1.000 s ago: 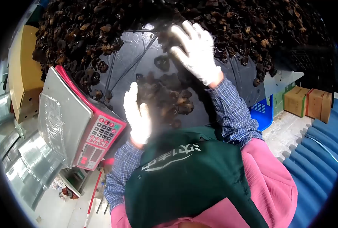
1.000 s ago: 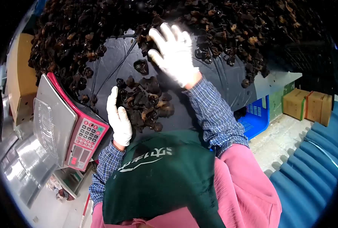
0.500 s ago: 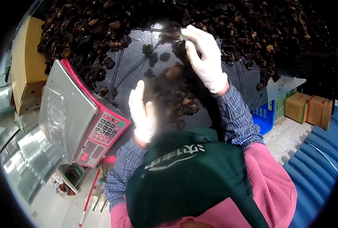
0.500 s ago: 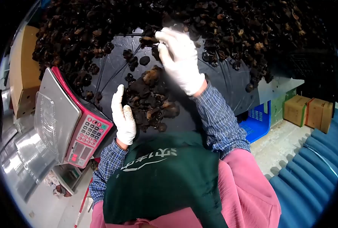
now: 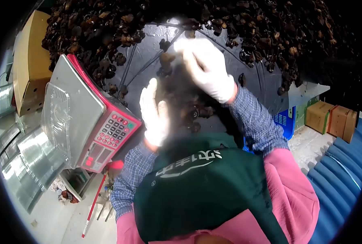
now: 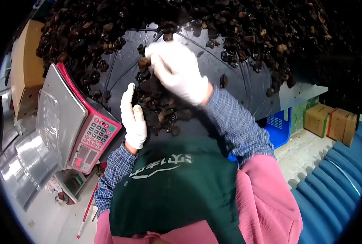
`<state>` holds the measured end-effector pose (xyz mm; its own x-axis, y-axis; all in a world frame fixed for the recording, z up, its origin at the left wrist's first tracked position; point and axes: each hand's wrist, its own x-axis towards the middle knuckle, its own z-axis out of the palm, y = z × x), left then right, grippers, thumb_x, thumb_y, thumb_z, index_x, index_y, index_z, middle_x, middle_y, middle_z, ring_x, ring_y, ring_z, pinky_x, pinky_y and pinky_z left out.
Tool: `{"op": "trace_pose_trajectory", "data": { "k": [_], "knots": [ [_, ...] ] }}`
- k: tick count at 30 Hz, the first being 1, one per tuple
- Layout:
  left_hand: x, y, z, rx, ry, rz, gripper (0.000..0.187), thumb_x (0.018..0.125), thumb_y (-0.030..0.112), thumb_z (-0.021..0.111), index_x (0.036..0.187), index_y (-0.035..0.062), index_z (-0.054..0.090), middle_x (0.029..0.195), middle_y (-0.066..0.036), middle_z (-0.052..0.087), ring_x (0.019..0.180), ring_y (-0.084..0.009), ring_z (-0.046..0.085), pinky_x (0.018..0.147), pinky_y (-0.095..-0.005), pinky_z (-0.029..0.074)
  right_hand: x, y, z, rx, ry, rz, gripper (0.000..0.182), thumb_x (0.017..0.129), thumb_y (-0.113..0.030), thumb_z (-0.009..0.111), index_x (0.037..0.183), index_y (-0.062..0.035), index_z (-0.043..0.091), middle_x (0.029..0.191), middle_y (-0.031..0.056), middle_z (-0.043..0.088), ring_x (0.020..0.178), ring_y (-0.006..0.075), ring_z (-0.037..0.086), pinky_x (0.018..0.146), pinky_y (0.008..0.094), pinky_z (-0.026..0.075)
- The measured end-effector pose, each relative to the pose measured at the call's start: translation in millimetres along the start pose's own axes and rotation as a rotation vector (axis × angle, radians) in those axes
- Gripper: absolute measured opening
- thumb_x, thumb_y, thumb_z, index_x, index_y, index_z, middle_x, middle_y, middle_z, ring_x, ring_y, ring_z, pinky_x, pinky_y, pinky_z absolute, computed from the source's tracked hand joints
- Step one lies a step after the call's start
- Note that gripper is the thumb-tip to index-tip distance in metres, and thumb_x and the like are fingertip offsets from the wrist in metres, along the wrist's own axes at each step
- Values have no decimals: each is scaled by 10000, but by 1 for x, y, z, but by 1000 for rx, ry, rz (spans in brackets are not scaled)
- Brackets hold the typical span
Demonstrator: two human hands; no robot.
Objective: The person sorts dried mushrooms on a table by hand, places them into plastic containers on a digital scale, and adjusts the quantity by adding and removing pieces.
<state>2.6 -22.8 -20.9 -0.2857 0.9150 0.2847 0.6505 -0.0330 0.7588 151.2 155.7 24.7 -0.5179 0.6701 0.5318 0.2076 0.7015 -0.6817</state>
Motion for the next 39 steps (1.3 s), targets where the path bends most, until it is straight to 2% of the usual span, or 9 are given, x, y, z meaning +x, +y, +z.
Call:
{"op": "trace_pose_trajectory", "data": {
  "k": [2,5,9,13,18,23,27,34,39],
  "knots": [
    [0,5,0,-24,17,-15,533,1114,324,447,1530,-9,451,1562,-166,491,1445,-314,449,1230,-408,296,16,29,16,-160,8,-111,347,1010,-225,608,1311,-56,649,1278,155,681,1210,323,633,1070,439,473],
    [0,3,3,-98,40,-14,547,1082,208,480,1573,-12,380,1618,-197,401,1485,-342,399,1243,-412,271,12,32,28,-544,-390,-247,497,1055,-418,511,1421,-83,556,1349,145,631,1319,307,549,1189,494,314],
    [3,1,2,26,-29,27,757,1011,348,620,1603,-8,311,1631,-227,359,1487,-375,372,1240,-449,265,-10,16,8,-398,-420,-364,434,1014,-431,596,1268,-93,692,1124,90,716,1069,260,654,1093,451,426],
    [16,33,-16,-134,-293,-140,1073,800,498,825,1602,1,314,1608,-244,377,1470,-410,377,1227,-493,280,-40,-3,-42,-392,-619,-128,703,888,-579,673,1437,-149,583,1449,178,547,1384,381,466,1182,558,318],
    [-10,17,-10,51,-315,250,1273,668,570,897,1599,-42,282,1625,-313,302,1495,-470,331,1227,-543,283,-90,-33,-58,-350,-693,-33,1024,743,-700,714,1572,-167,439,1579,237,400,1460,426,378,1183,587,281],
    [4,15,-7,131,-305,256,1207,615,388,936,1560,-57,331,1543,-316,422,1385,-469,475,1155,-534,399,-79,-28,-43,-368,-617,-6,1006,723,-458,806,1592,-168,392,1621,193,362,1383,346,481,1047,517,397],
    [29,36,-3,-7,-272,78,1028,663,149,896,1544,7,386,1489,-222,502,1331,-394,539,1122,-456,450,-55,-29,-18,-327,-440,-25,730,799,-177,755,1486,-198,509,1395,148,560,1118,327,647,846,452,589],
    [30,42,-9,-228,-66,204,694,767,-18,771,1422,47,549,1387,-147,589,1277,-288,601,1043,-372,524,-55,-50,-20,-273,-358,117,638,722,-153,816,1334,-160,637,1329,116,618,1122,320,670,917,378,590],
    [51,54,-37,-350,26,97,706,742,32,789,1396,99,531,1344,-158,591,1261,-363,583,1039,-442,521,8,-84,-20,-207,-234,-21,594,651,10,810,1212,-161,715,1225,108,668,1042,304,713,879,346,601]
  ]
}}
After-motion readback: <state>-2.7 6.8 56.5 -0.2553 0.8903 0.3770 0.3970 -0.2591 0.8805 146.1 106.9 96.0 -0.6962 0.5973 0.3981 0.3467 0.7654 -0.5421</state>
